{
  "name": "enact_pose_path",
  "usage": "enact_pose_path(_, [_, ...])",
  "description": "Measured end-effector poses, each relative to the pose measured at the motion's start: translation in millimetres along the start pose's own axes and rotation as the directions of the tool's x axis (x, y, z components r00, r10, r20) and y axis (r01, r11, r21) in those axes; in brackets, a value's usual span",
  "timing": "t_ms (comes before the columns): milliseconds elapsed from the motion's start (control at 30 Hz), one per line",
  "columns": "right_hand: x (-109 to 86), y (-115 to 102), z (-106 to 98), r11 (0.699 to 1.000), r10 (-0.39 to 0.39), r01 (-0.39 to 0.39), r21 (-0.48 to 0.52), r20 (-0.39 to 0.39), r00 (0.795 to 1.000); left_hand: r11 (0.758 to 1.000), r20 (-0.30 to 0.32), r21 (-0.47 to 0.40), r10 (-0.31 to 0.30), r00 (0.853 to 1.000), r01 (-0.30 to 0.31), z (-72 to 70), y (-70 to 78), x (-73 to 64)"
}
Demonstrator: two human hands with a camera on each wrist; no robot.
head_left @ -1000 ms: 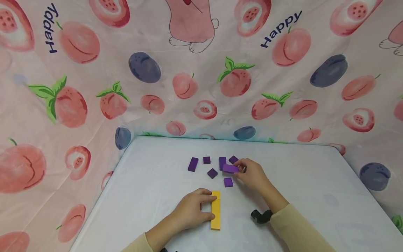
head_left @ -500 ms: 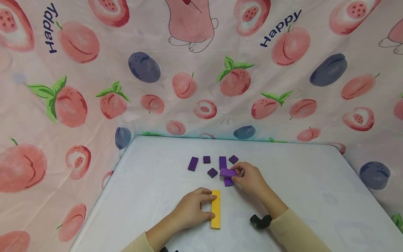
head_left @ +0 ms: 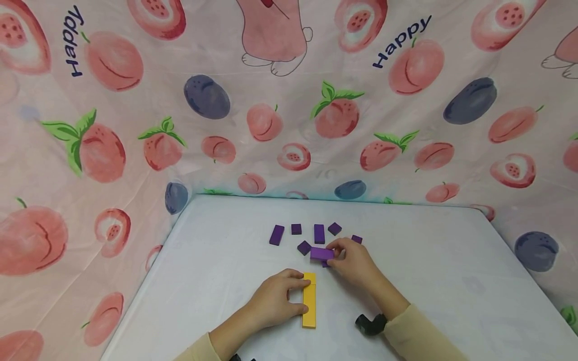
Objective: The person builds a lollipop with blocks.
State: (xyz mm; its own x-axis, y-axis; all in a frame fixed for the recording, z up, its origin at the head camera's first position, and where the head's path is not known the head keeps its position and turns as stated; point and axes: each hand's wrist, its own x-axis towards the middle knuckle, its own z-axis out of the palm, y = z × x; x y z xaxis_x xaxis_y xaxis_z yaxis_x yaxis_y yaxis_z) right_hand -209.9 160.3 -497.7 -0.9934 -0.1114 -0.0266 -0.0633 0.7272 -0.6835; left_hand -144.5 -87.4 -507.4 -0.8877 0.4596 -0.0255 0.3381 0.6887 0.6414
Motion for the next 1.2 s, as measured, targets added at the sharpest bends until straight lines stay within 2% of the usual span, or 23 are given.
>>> enact_pose_path(633, [-9.5,-5.7,17.7,1.0,-0.027,0.027,-0.004,0.003,1.0,1.0,-0.003,-0.001,0.004,1.0,-0.004,1.7,-3.8,0.0])
enact_pose_path(933, [-12.3,-10.5,20.5,0.999,-0.036,0.037,-0.018,0.021,0.999,1.0,-0.004,0.001,0.012,1.0,-0.012,1.6,-3.4,0.0])
enact_pose_path(1200, [-14.9,-13.8,20.2,0.996,-0.077,0.078,-0.041,0.025,0.997,1.0,-0.017,0.017,0.021,1.0,-0.021,2.5,-4.0,0.0])
